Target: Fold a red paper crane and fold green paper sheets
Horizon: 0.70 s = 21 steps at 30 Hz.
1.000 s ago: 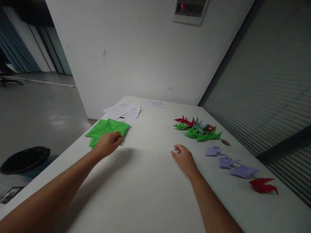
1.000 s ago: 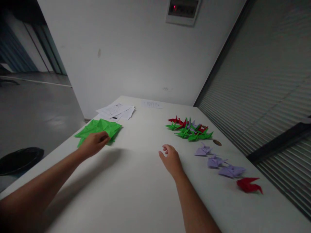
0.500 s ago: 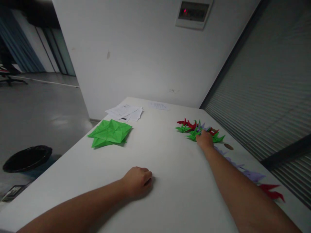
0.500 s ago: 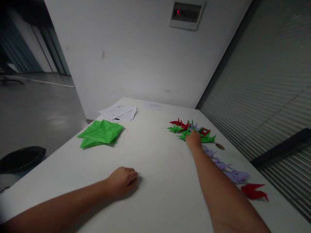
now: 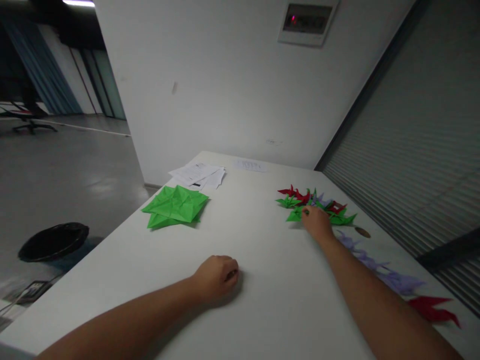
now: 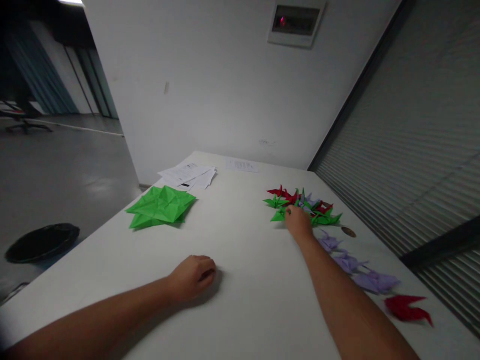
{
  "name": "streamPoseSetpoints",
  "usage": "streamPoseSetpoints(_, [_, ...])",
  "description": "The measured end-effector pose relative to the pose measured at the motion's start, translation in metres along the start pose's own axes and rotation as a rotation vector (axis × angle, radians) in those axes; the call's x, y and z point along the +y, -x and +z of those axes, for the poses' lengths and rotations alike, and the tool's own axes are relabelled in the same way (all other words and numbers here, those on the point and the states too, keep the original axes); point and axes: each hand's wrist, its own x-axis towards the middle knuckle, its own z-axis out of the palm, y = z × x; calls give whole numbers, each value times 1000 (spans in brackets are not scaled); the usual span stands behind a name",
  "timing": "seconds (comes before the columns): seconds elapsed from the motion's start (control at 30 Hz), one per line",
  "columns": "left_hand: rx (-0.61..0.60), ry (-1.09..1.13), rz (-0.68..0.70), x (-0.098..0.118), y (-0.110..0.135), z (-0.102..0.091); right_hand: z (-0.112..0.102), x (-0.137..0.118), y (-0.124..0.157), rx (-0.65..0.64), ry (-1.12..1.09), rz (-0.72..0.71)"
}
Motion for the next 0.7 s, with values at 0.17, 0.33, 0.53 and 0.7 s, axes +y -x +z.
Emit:
streamPoseSetpoints(0.17, [235,638,-183,2,-16,-9,2,-53,49,-97,-43,-269])
streamPoseSetpoints(0.33, [371,1080,-326,26,-29,-19,1,-118,112,-2,-130,-635])
streamPoseSetpoints(0.53, [394,1142,-245,33,-27,-7,19,-132,143,84,-248,-597])
streamPoseSetpoints(0.7, [413,1035,-208,23,-22,8,38,-120,154,133,-345,-404])
